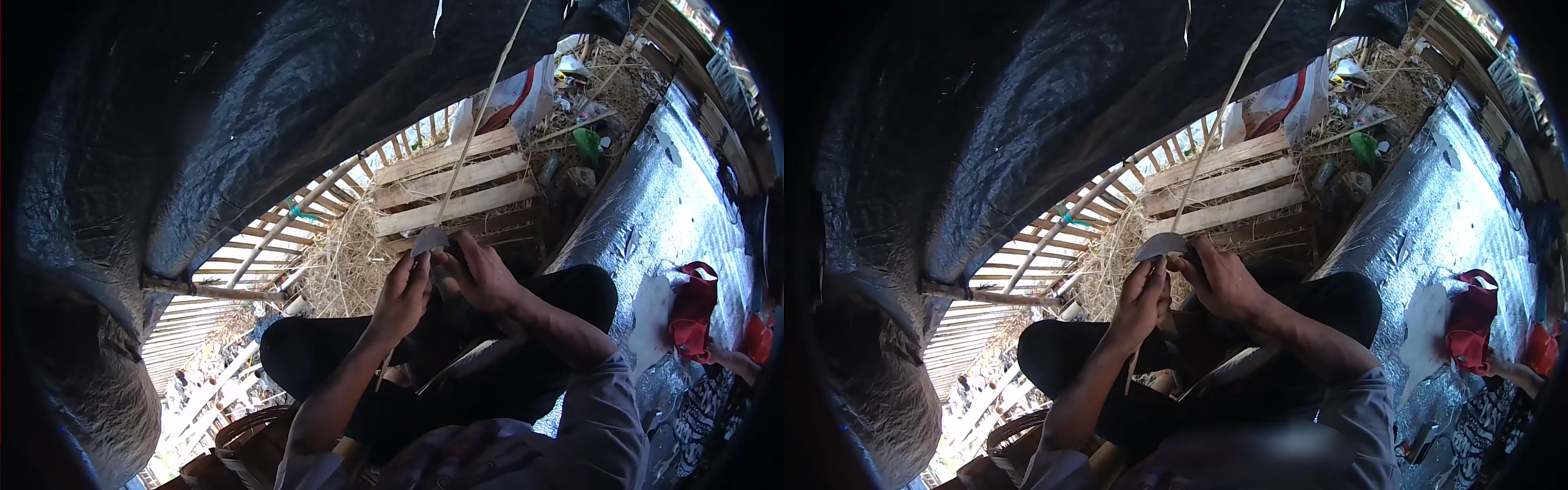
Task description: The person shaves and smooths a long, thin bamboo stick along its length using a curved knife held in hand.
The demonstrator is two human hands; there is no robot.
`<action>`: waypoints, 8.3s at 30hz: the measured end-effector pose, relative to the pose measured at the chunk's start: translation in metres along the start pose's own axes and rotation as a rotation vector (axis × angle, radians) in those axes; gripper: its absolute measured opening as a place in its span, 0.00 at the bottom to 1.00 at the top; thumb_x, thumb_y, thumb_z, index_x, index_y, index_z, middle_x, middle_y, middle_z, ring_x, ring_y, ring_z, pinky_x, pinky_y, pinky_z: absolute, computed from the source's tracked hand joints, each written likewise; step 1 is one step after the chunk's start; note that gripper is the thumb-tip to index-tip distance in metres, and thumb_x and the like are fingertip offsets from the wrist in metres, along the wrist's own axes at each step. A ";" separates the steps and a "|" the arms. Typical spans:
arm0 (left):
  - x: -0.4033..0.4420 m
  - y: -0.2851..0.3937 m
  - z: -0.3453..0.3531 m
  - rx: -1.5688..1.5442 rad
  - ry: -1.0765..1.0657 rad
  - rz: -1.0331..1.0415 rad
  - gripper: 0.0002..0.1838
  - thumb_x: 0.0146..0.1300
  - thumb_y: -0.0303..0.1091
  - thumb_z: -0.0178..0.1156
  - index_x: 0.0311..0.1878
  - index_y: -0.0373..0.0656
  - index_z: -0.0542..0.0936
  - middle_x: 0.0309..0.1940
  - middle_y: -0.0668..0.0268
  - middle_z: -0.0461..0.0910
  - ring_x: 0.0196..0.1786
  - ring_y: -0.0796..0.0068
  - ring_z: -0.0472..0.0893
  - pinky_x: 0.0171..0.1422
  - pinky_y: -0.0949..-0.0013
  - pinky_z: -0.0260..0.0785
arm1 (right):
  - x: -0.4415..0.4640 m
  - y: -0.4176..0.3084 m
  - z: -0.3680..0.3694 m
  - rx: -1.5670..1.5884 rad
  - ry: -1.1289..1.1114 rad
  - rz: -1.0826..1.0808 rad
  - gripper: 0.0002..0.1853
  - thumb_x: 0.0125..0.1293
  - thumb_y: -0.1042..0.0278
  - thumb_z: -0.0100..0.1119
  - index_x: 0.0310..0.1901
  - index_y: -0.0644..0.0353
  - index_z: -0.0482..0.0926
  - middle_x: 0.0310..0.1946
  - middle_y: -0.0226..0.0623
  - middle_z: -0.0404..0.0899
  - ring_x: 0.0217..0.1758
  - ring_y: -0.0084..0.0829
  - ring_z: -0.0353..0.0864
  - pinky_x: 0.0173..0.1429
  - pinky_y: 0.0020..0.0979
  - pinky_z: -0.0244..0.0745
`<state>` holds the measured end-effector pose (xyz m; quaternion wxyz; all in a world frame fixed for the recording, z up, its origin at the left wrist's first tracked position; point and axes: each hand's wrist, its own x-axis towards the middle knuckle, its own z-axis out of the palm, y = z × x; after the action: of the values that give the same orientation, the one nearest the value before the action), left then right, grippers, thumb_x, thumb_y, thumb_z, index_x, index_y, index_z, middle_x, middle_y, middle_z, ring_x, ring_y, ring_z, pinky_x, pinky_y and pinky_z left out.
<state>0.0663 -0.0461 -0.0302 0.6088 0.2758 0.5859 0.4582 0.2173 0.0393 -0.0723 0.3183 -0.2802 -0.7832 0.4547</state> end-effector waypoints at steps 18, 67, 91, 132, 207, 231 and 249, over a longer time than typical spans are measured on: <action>0.006 -0.019 -0.004 0.712 0.226 0.307 0.10 0.79 0.37 0.44 0.52 0.42 0.69 0.29 0.52 0.79 0.34 0.50 0.84 0.36 0.53 0.70 | 0.009 0.012 -0.007 -0.073 -0.098 0.170 0.12 0.74 0.65 0.53 0.44 0.68 0.67 0.27 0.56 0.77 0.34 0.63 0.77 0.32 0.49 0.69; 0.001 -0.014 -0.009 0.717 0.246 0.398 0.08 0.78 0.36 0.45 0.46 0.41 0.68 0.26 0.52 0.75 0.28 0.48 0.80 0.33 0.56 0.68 | 0.020 0.016 -0.005 -0.171 0.011 0.101 0.10 0.72 0.67 0.55 0.42 0.65 0.67 0.21 0.54 0.75 0.28 0.61 0.77 0.27 0.50 0.68; -0.024 -0.006 -0.004 0.542 -0.035 0.318 0.12 0.80 0.40 0.45 0.43 0.41 0.71 0.21 0.71 0.65 0.24 0.83 0.65 0.30 0.72 0.60 | 0.062 0.072 -0.078 -0.177 0.546 0.319 0.19 0.76 0.52 0.49 0.47 0.63 0.73 0.19 0.41 0.74 0.18 0.34 0.77 0.25 0.37 0.70; -0.011 -0.021 -0.007 0.532 0.069 0.323 0.10 0.80 0.36 0.43 0.44 0.42 0.71 0.23 0.76 0.62 0.26 0.88 0.63 0.29 0.77 0.58 | 0.029 0.017 -0.030 -0.137 0.191 -0.004 0.14 0.72 0.66 0.55 0.46 0.68 0.65 0.23 0.55 0.77 0.29 0.60 0.79 0.29 0.50 0.69; -0.111 0.026 0.072 0.468 0.833 0.773 0.13 0.68 0.38 0.57 0.51 0.43 0.73 0.32 0.60 0.79 0.32 0.59 0.83 0.33 0.60 0.77 | 0.189 -0.108 0.026 0.999 -0.398 -0.660 0.23 0.77 0.42 0.37 0.50 0.57 0.62 0.22 0.34 0.64 0.17 0.25 0.65 0.20 0.22 0.68; -0.240 -0.086 0.273 -0.307 1.523 0.409 0.17 0.79 0.45 0.48 0.42 0.41 0.75 0.23 0.76 0.69 0.22 0.90 0.65 0.26 0.80 0.56 | 0.030 -0.105 -0.052 0.534 -1.200 -0.072 0.11 0.78 0.59 0.50 0.44 0.59 0.70 0.20 0.27 0.70 0.20 0.17 0.70 0.24 0.25 0.65; -0.144 -0.094 0.202 -0.396 1.527 0.409 0.14 0.80 0.41 0.45 0.44 0.39 0.72 0.26 0.73 0.68 0.28 0.87 0.65 0.30 0.74 0.60 | 0.025 -0.135 0.054 0.041 -1.082 -0.713 0.19 0.75 0.56 0.53 0.54 0.65 0.71 0.33 0.52 0.82 0.36 0.54 0.83 0.39 0.46 0.76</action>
<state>0.2984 -0.1728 -0.0131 -0.0165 -0.1238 0.6858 0.7170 0.1408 -0.0289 0.0331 0.0152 0.2720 -0.8690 0.4129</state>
